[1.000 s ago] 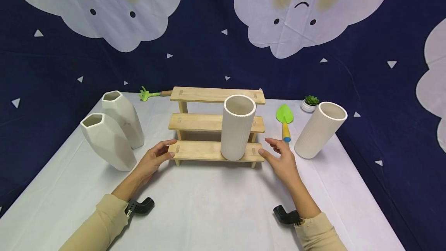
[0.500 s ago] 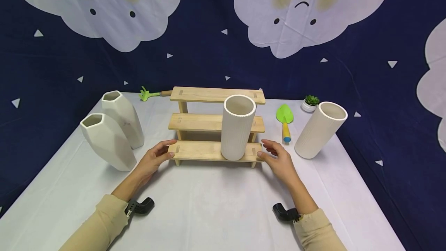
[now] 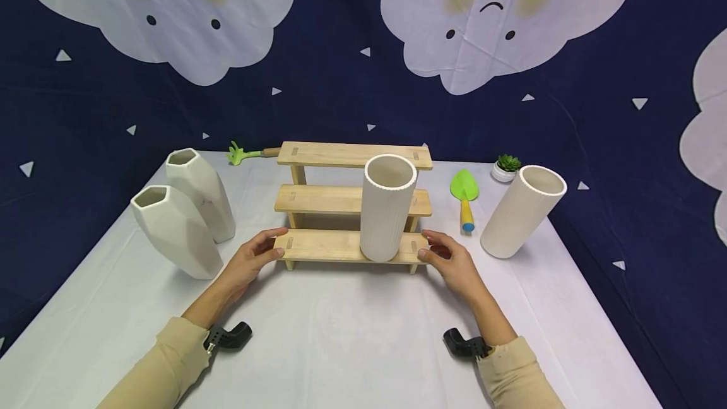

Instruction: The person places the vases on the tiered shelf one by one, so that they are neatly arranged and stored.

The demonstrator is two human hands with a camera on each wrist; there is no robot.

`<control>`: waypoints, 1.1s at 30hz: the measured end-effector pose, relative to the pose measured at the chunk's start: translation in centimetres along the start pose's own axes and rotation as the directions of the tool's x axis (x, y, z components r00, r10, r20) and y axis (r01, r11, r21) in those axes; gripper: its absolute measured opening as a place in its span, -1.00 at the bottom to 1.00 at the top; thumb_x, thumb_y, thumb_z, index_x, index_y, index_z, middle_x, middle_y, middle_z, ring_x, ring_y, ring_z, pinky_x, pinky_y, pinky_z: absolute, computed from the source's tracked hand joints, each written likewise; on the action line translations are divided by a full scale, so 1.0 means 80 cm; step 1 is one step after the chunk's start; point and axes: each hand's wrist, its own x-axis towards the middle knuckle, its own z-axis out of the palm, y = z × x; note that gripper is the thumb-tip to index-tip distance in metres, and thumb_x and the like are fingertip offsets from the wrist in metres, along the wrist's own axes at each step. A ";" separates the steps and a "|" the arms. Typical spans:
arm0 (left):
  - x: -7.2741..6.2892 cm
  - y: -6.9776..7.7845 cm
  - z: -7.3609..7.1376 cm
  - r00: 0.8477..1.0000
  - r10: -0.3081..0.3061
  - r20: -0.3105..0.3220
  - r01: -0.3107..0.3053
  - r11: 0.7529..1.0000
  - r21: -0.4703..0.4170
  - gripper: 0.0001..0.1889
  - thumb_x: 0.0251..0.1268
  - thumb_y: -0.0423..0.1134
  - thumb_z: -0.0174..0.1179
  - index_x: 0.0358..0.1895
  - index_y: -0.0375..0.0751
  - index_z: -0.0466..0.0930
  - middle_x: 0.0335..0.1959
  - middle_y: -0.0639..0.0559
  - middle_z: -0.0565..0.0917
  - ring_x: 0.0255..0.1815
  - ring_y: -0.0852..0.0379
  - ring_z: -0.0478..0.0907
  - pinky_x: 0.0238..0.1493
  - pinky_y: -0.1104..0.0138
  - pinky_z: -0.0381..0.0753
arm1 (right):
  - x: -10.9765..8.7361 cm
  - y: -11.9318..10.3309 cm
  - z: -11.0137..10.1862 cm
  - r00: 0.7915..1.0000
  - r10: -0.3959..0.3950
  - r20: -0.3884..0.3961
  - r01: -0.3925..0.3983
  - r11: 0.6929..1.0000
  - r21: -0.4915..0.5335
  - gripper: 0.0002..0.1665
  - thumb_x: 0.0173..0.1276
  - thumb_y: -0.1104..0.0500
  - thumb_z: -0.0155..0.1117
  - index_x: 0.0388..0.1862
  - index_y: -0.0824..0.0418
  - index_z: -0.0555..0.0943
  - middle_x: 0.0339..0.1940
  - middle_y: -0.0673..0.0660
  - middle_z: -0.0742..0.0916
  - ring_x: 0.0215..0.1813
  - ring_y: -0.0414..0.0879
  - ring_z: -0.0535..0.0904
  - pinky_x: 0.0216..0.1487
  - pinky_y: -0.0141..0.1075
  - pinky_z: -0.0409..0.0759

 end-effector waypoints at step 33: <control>-0.007 0.004 -0.001 0.999 -0.036 -0.027 0.037 0.999 0.028 -0.51 0.29 -0.18 0.19 0.29 -0.04 0.37 0.15 -0.19 0.50 0.06 0.13 0.45 0.02 0.43 0.43 | 0.000 0.013 0.007 0.999 0.037 0.008 -0.037 0.999 0.029 -0.42 0.32 -0.03 0.23 0.31 0.04 0.44 0.14 0.32 0.61 0.11 0.04 0.52 -0.01 -0.36 0.50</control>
